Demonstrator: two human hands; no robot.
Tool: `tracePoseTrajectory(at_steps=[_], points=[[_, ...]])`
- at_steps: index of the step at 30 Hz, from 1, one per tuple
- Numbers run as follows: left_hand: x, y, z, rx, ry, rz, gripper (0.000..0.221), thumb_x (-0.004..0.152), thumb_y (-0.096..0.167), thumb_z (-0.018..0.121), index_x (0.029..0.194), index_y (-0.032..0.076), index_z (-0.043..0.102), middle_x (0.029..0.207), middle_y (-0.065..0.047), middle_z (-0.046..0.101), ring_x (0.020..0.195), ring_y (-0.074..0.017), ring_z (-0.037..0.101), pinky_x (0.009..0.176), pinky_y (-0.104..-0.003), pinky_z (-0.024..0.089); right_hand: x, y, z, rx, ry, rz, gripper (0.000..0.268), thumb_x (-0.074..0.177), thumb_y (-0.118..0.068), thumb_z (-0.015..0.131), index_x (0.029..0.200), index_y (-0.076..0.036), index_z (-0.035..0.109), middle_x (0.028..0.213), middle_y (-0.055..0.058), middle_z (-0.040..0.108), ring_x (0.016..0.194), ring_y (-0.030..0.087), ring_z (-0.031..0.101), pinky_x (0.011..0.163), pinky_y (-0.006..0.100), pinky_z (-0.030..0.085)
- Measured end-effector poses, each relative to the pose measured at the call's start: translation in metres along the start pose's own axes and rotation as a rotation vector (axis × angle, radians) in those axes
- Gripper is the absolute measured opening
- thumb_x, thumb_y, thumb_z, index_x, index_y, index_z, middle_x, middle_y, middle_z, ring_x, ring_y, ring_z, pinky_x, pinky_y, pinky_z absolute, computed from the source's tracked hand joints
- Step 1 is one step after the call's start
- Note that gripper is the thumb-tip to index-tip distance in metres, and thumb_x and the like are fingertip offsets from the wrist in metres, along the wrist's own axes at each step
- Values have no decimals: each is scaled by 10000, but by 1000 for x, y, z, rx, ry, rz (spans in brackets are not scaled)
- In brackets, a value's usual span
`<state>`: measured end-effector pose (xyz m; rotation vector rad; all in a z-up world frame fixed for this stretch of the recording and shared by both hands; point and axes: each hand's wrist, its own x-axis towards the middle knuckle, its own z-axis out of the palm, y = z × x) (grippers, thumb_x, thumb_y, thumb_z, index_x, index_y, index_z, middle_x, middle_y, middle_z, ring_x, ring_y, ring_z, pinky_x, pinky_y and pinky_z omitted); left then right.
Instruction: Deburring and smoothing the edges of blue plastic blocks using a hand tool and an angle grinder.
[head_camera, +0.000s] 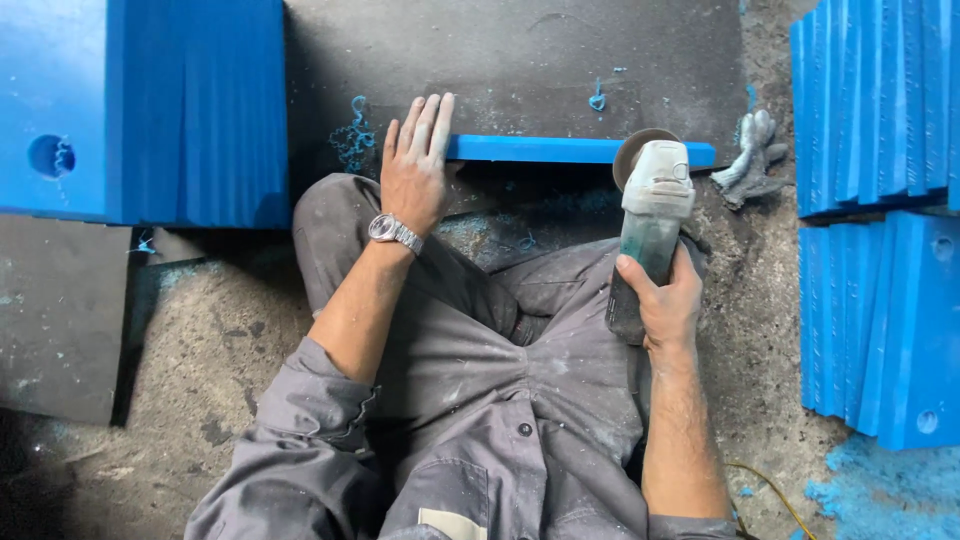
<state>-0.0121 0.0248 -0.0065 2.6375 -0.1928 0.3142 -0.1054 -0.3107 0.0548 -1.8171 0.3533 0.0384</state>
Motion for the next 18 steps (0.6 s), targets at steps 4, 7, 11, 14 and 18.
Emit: tracePoseTrajectory(at_steps=[4,7,11,14,18], points=[[-6,-15,23,18,4,-48,792,958,46,589,1671,146,261,1623,-102,485,1530,-287,401,1258,-510,290,-2,-13,29,-27,-78,4,573,852,-216,844,1326,18,622,1164,77,706,1016,146,668,881,286,555],[0,-12,16,-122,-4,-88,860,903,122,669,1635,139,217,1532,-117,544,1482,-321,436,1213,-520,319,-1,-22,48,-45,-115,25,587,840,-229,842,1332,3,620,1161,84,711,1013,153,676,879,297,561],[-4,-20,39,-89,39,-112,910,917,78,669,1666,146,155,1530,-130,563,1465,-324,480,1201,-528,359,-1,-25,67,-105,-165,-23,628,841,-239,847,1365,1,596,1205,99,703,1075,166,672,938,313,549],[-5,-18,32,-204,59,-170,919,906,85,681,1652,125,145,1481,-142,602,1359,-343,565,1146,-542,397,-1,-25,72,-115,-180,-48,648,842,-236,852,1382,6,586,1232,106,698,1105,173,665,969,317,537],[0,-14,22,-381,-216,-425,797,926,218,720,1605,214,304,1232,-213,700,1042,-415,697,882,-510,553,1,-27,67,-59,-132,18,657,826,-230,855,1376,10,587,1220,103,696,1080,176,669,952,314,549]])
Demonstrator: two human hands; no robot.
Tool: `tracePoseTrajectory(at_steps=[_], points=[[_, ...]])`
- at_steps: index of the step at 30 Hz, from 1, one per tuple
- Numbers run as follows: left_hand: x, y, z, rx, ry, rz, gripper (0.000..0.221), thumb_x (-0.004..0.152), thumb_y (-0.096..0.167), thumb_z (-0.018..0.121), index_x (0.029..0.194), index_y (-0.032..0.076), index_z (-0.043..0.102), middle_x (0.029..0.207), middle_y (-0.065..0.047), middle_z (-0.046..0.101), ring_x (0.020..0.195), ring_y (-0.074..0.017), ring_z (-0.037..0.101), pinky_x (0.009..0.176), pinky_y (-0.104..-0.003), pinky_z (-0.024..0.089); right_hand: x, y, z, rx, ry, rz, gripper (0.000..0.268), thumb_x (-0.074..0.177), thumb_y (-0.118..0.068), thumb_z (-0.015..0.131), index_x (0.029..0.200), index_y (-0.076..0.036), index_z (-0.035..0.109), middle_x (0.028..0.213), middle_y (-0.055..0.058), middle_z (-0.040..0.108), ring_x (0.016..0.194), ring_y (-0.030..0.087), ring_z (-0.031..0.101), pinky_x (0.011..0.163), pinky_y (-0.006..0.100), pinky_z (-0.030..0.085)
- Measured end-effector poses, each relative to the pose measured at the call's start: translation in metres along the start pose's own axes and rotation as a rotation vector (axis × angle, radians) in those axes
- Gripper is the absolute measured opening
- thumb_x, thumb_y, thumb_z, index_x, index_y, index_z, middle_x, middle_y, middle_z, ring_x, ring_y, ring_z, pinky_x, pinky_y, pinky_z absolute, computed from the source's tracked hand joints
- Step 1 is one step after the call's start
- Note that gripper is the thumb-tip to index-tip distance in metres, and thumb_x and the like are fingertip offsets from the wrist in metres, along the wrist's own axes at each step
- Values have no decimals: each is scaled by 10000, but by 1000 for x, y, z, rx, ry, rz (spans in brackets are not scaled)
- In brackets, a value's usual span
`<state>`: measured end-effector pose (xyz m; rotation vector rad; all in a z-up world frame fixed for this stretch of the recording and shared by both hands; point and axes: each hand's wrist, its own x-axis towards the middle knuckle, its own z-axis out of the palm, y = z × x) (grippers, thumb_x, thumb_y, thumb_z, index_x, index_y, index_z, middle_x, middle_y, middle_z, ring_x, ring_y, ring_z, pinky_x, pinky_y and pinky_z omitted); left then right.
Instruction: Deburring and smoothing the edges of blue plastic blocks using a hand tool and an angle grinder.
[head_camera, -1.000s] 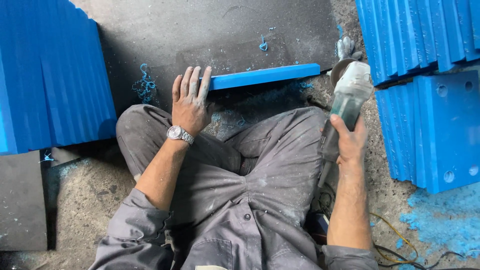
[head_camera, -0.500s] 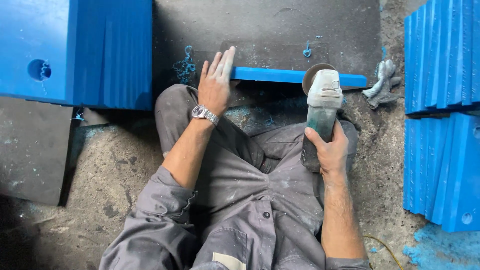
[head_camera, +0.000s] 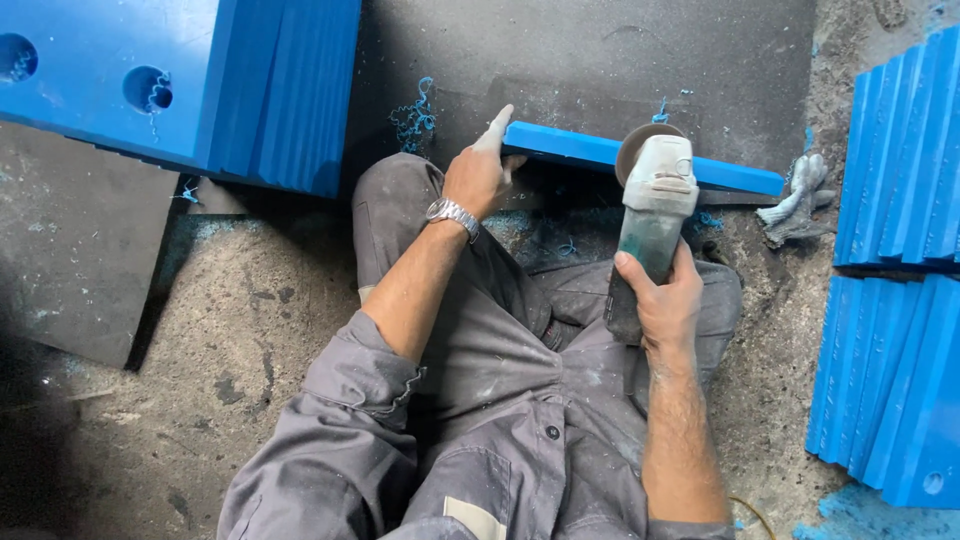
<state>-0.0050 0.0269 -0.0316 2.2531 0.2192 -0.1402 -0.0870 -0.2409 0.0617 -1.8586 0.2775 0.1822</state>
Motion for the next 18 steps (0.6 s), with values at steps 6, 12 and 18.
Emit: tracePoseTrajectory(at_steps=[6,12,18], points=[[-2,-6,7,-2,61,47,766,933,181,692,1600,211,317,1152,-243,717,944,-431,710,806,-517,552,1,-6,12,-17,-41,-9,657,823,-222,852,1376,4,579,1210,98,695,1068,158,666,946,302,546],[-4,-18,14,77,24,113,960,803,-35,599,1626,148,141,1242,-265,680,931,-397,727,777,-493,565,-3,-26,49,-121,-156,-98,692,829,-236,867,1403,8,569,1236,93,696,1105,152,653,975,302,524],[-7,-16,5,30,-72,114,1048,783,-87,579,1642,150,27,1262,-321,651,946,-412,722,800,-487,562,-8,-14,40,-74,-117,-49,685,834,-248,861,1398,7,568,1230,93,688,1104,164,653,973,311,534]])
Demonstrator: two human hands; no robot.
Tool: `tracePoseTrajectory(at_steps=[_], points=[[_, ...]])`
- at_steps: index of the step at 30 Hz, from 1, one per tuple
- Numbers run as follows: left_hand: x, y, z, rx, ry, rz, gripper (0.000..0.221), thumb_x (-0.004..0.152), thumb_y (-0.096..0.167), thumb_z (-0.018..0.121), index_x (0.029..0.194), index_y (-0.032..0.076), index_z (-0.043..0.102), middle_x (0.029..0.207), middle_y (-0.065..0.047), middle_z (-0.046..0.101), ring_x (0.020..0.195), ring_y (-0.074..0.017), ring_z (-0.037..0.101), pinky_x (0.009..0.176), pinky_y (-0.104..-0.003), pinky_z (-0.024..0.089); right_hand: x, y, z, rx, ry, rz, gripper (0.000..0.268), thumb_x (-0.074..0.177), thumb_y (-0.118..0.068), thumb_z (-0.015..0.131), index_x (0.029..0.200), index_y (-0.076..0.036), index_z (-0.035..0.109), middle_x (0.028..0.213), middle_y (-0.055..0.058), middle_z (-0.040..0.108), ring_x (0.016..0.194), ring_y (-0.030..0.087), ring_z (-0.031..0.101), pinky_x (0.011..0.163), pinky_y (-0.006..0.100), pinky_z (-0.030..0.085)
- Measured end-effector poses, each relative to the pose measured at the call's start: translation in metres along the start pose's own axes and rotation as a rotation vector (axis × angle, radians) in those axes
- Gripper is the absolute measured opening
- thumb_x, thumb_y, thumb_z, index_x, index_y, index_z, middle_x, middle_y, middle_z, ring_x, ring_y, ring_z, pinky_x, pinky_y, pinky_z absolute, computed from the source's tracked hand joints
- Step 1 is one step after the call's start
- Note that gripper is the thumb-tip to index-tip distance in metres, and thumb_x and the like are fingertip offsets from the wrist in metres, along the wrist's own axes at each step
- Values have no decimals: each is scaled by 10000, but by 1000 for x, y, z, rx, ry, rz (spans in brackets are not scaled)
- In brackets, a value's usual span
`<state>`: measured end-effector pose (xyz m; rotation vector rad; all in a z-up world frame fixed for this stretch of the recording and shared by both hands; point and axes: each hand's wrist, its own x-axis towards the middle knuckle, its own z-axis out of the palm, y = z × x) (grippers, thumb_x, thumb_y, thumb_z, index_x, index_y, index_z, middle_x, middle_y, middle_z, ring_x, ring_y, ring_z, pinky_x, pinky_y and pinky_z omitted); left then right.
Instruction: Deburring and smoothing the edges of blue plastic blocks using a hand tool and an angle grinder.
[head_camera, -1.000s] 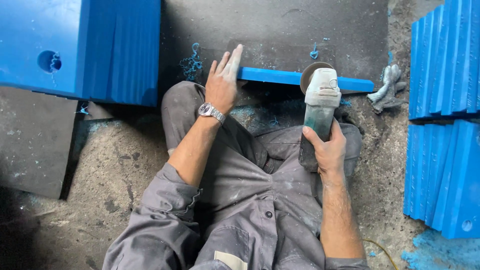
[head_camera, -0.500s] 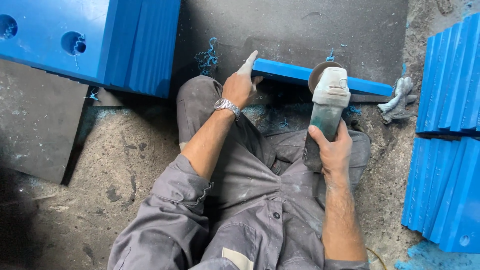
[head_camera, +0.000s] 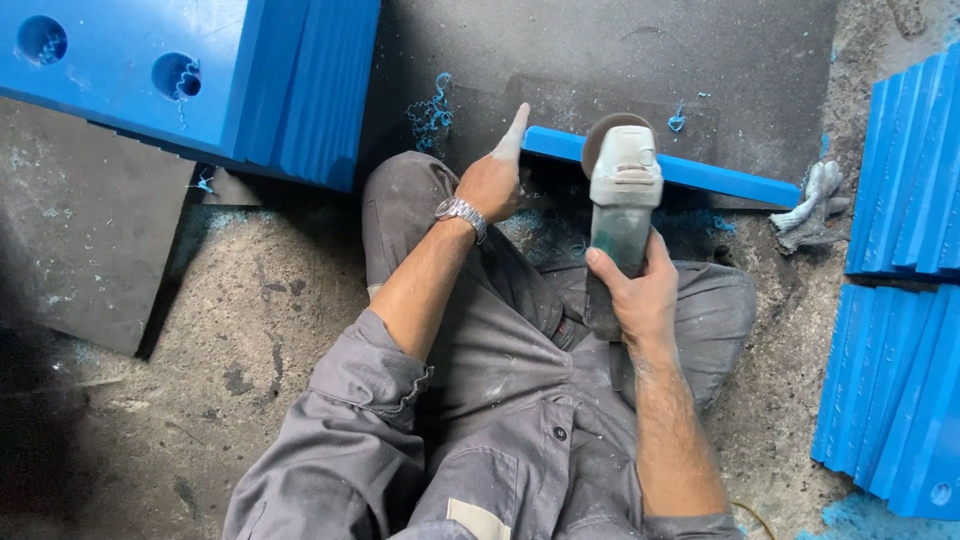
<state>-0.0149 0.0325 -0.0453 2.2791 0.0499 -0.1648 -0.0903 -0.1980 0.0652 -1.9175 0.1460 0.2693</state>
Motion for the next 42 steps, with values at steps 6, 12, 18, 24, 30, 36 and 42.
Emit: tracePoseTrajectory(at_steps=[6,12,18,24,30,36,42], points=[[1,5,-7,-68,-89,-49,1203,724,-92,660,1622,168,-97,1230,-332,655,982,-411,712,818,-487,548,0,-9,3,-4,11,25,692,818,-256,853,1396,-1,570,1217,97,691,1078,169,658,951,325,538],[7,-15,10,-49,-41,38,1221,741,-121,661,1611,178,-142,1357,-331,596,1030,-420,695,808,-476,557,4,-22,26,-112,-102,-67,705,817,-249,871,1403,5,572,1241,99,700,1123,167,658,986,318,523],[4,-10,8,-31,-29,38,1188,769,-100,657,1592,154,-162,1462,-321,512,1095,-408,688,852,-466,573,2,-20,14,-36,-45,14,724,802,-262,864,1414,-7,571,1246,92,699,1117,163,661,982,314,534],[5,-12,10,-42,-79,-39,979,905,-97,479,1640,161,-113,1527,-291,491,1125,-372,710,834,-445,602,4,-20,24,-134,-123,-85,730,817,-244,877,1424,5,555,1271,102,684,1148,169,645,1002,319,514],[-8,-8,-2,10,-57,95,1005,880,-27,570,1624,55,-101,1419,-325,557,1156,-435,659,898,-473,567,1,-23,23,-140,-99,-68,715,828,-240,865,1424,6,555,1253,89,694,1131,160,650,995,312,516],[-1,-8,5,2,-29,94,1178,704,-85,646,1578,83,-125,1387,-364,528,1116,-448,645,833,-481,562,-12,-11,3,102,-19,78,628,838,-201,828,1368,12,567,1178,84,690,1018,141,666,892,289,561],[13,-54,50,-47,28,137,942,961,-55,504,1688,111,-71,1374,-344,599,1141,-426,683,907,-471,572,-20,-35,20,173,-144,181,564,847,-187,810,1326,19,594,1096,84,686,908,145,666,802,291,572]])
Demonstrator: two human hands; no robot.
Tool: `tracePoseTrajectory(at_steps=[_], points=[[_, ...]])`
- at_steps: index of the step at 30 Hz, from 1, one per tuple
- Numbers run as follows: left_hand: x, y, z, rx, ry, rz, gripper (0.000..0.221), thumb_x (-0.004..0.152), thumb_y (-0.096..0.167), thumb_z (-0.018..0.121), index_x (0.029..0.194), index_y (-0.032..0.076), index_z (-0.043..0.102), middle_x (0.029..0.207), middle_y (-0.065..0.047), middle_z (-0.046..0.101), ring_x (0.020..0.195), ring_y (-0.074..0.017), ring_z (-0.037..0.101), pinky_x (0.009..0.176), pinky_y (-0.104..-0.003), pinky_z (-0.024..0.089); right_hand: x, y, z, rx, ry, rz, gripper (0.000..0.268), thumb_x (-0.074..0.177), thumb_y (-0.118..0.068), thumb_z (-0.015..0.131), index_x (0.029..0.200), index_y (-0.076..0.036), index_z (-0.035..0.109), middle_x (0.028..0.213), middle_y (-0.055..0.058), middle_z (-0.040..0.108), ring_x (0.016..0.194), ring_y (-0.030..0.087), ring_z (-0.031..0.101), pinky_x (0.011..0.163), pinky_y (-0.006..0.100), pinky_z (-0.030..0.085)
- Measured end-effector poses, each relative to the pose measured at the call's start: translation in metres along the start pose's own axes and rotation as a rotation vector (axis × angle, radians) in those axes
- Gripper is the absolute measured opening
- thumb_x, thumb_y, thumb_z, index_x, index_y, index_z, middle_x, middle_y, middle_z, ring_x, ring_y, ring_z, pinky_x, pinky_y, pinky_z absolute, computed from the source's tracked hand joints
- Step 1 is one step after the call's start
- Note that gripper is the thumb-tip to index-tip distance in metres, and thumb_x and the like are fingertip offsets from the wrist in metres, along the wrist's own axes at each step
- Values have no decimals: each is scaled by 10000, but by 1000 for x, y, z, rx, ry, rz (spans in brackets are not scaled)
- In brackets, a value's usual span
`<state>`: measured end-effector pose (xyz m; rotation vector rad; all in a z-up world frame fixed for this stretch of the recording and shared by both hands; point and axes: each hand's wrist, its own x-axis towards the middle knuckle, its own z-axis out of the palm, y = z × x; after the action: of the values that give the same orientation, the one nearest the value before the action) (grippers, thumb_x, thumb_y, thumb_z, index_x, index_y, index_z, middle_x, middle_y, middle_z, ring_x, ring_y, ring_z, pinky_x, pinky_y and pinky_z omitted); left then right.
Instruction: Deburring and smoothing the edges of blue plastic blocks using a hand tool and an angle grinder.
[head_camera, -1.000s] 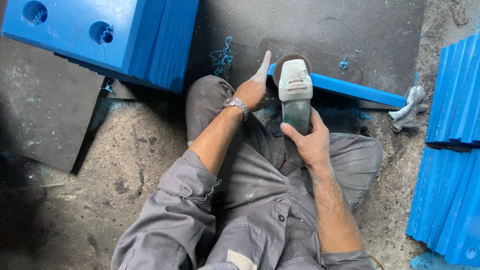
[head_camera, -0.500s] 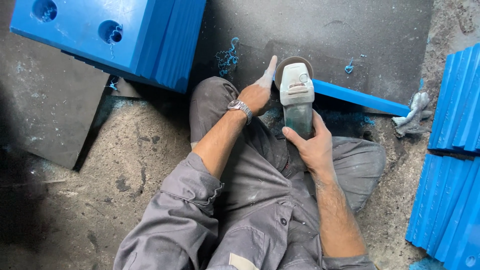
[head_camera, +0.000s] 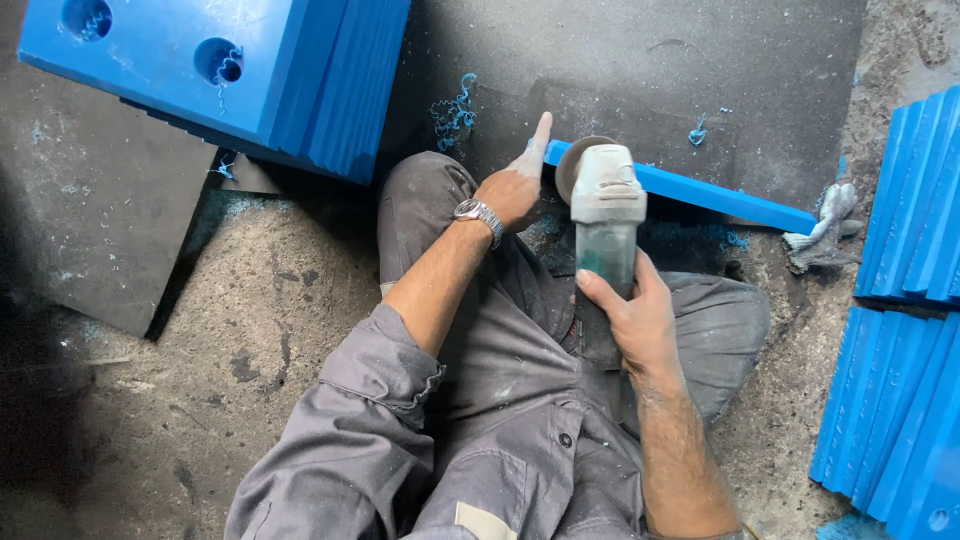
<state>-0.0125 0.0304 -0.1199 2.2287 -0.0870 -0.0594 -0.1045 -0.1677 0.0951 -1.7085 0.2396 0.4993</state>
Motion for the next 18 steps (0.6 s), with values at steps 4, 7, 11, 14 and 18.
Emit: tracePoseTrajectory(at_steps=[4,7,11,14,18], points=[[-5,-16,8,197,-211,3,581,961,121,488,1457,57,190,1303,-261,667,1084,-373,707,899,-447,566,5,-11,13,-13,-50,9,550,859,-199,801,1324,15,600,1079,81,692,892,138,669,795,285,569],[-7,2,-6,193,-153,103,594,967,149,507,1453,117,168,1300,-271,663,1088,-386,703,871,-462,575,1,-11,7,-50,-63,-31,544,882,-226,790,1333,10,600,1101,64,701,924,107,670,811,261,566],[-10,36,-32,91,-86,-77,950,906,-68,475,1632,91,-117,1292,-334,631,1022,-415,707,828,-467,578,-7,-8,-20,68,8,74,531,872,-242,781,1298,14,596,1008,79,691,793,142,685,697,289,583],[-13,58,-51,104,-147,-122,1052,807,-102,516,1609,51,-148,1226,-330,657,971,-421,709,805,-473,573,-15,2,-55,119,113,129,488,887,-239,760,1267,16,589,943,99,689,737,172,698,648,310,593],[-14,66,-59,98,-159,-103,1189,679,-87,612,1577,17,-160,1126,-365,660,952,-466,678,803,-492,549,-23,7,-94,183,312,117,435,930,-232,722,1268,5,585,913,94,683,718,192,705,619,321,590]])
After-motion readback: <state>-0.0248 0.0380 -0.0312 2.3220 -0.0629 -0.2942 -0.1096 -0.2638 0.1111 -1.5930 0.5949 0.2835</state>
